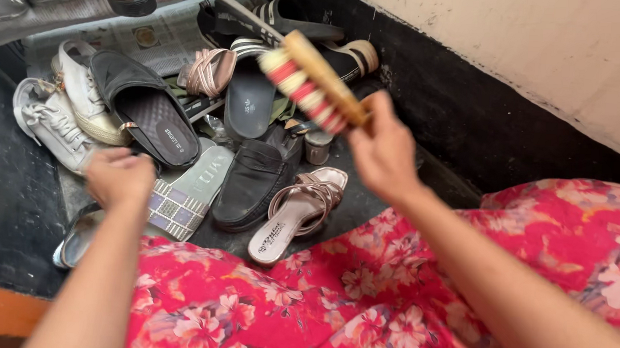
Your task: The person sits on the floor and uses a brush to clean several pairs of shoes, including black leather loafers and sandals. They pick up each shoe, brush the upper and sole, and place it back among the others.
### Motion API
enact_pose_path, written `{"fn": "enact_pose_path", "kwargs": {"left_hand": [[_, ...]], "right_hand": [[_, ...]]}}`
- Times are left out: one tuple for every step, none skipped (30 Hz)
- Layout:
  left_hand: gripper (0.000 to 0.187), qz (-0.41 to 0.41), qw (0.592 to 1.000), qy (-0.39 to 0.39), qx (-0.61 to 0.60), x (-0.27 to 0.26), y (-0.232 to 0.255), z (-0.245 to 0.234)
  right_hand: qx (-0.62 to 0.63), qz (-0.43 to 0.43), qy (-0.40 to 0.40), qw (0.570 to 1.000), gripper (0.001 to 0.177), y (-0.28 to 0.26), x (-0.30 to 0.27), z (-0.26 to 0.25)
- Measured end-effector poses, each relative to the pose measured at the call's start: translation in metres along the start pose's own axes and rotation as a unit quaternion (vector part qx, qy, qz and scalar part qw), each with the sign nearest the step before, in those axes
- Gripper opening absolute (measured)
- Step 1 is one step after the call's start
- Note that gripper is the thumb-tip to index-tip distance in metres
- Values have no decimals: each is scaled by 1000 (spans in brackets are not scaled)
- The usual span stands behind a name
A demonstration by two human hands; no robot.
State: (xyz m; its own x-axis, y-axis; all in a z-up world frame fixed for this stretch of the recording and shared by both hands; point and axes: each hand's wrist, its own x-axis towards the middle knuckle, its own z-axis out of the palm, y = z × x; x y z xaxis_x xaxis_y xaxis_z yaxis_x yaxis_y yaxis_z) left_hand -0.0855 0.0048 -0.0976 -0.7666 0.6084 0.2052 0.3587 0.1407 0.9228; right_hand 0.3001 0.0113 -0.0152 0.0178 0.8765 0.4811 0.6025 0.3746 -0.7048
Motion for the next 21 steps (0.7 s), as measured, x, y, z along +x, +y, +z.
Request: {"fn": "enact_pose_path", "kwargs": {"left_hand": [[39,-31,999,8,-42,22,-13,4],[41,-62,994,16,-84,41,-23,7],[43,-75,993,23,-85,57,-31,10],[44,-87,992,30,-85,71,-36,12],[46,-101,991,36,-84,81,-40,13],[47,-98,993,19,-67,89,-42,13],[47,-93,994,0,-50,95,-43,15],[48,-89,995,-20,-33,97,-44,18],[43,-83,996,-31,-8,98,-44,21],[39,-77,996,-41,18,101,-43,21],[36,-71,995,-51,43,103,-42,21],[31,-60,996,-42,51,103,-40,23],[27,-51,996,-32,61,104,-40,22],[25,-41,996,-21,70,104,-40,22],[26,-23,997,0,67,103,-40,21],[27,-5,998,21,64,101,-40,20],[28,15,997,42,61,100,-37,19],[27,31,997,45,51,97,-35,17],[26,48,997,48,40,93,-33,14],[25,65,996,51,30,87,-30,10],[24,69,997,39,13,80,-27,6]], "right_hand": [[-4,-9,-31,999,28,-4,-8,5],[-9,-18,-63,998,29,-7,-12,9],[-29,-25,-71,997,28,-9,-13,13],[-50,-32,-80,995,28,-10,-14,17],[-71,-38,-89,993,28,-10,-14,21],[-85,-47,-90,991,27,-9,-13,24],[-100,-54,-88,990,27,-7,-11,25],[-115,-61,-87,988,27,-4,-8,26],[-116,-34,-98,988,27,-1,-6,28],[-117,-6,-109,987,27,2,-3,31],[-117,21,-120,986,28,4,1,32],[-114,25,-118,986,28,7,3,34],[-110,28,-117,987,29,8,5,36],[-106,31,-117,987,30,10,5,37],[-106,32,-123,986,30,11,6,38],[-107,34,-128,985,30,11,6,39],[-106,36,-133,985,30,11,6,39],[-111,25,-132,985,30,11,6,39],[-116,14,-131,984,30,10,6,40],[-121,3,-131,984,29,10,5,40],[-126,-2,-134,983,29,9,6,41]]}}
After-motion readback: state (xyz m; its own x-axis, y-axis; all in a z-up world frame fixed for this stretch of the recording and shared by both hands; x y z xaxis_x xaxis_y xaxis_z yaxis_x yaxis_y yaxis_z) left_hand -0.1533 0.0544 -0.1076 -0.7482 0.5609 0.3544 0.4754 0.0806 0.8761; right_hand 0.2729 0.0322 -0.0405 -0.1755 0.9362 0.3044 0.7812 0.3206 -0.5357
